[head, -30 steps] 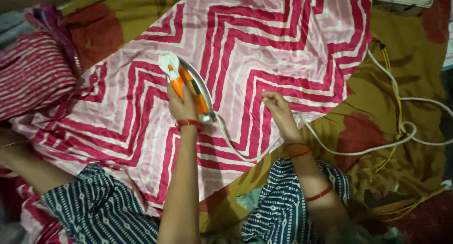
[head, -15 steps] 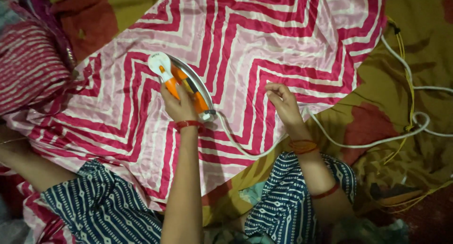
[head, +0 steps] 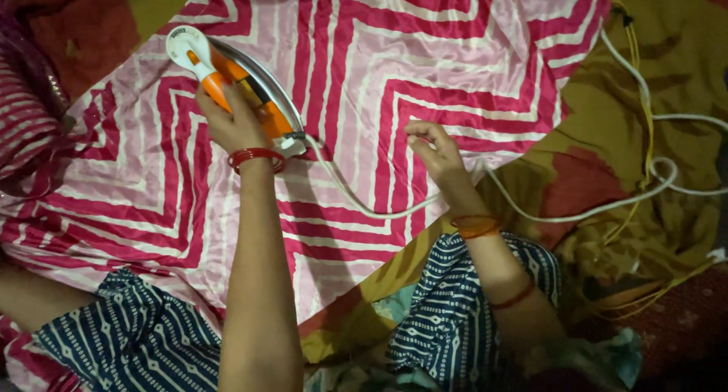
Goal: The recorder is ironing a pink and white zigzag patterned cloth on the floor.
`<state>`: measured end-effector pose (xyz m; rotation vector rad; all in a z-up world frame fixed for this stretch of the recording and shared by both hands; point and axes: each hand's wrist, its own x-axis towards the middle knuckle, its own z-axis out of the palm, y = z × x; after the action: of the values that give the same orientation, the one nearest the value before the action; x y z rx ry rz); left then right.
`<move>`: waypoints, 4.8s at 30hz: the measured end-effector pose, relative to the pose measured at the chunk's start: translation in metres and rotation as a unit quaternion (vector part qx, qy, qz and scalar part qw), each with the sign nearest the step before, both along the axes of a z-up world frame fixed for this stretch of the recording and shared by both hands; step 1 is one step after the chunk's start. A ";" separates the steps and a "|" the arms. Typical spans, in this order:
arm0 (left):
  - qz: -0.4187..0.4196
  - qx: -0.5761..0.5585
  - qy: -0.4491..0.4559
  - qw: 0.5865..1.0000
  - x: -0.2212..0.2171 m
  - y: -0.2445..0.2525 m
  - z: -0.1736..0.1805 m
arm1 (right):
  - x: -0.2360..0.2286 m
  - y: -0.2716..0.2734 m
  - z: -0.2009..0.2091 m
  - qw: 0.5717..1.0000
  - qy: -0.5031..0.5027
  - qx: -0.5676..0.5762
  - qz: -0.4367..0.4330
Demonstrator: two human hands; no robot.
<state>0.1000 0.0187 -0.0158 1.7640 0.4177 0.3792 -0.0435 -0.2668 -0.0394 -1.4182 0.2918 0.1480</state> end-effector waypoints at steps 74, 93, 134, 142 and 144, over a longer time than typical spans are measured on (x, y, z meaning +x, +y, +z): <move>-0.018 0.139 0.085 0.986 -0.080 0.042 0.023 | 0.000 0.008 -0.019 0.999 0.021 -0.037 0.022; 0.017 0.235 0.063 0.970 -0.048 0.057 0.020 | 0.005 0.004 -0.019 0.998 0.021 -0.035 0.039; 0.027 0.134 -0.008 0.991 -0.051 0.086 0.011 | 0.004 0.004 -0.018 0.997 0.007 -0.055 0.057; 0.068 0.095 0.106 0.987 -0.129 0.061 0.028 | 0.003 0.006 -0.026 0.995 -0.019 -0.085 0.044; 0.026 0.262 -0.039 0.964 -0.145 0.067 0.012 | 0.003 0.006 -0.019 0.994 0.014 -0.099 0.048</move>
<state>-0.0452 0.0855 -0.0033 2.2446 0.3242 0.6386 -0.0403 -0.2606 -0.0587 -1.6289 0.2671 0.2242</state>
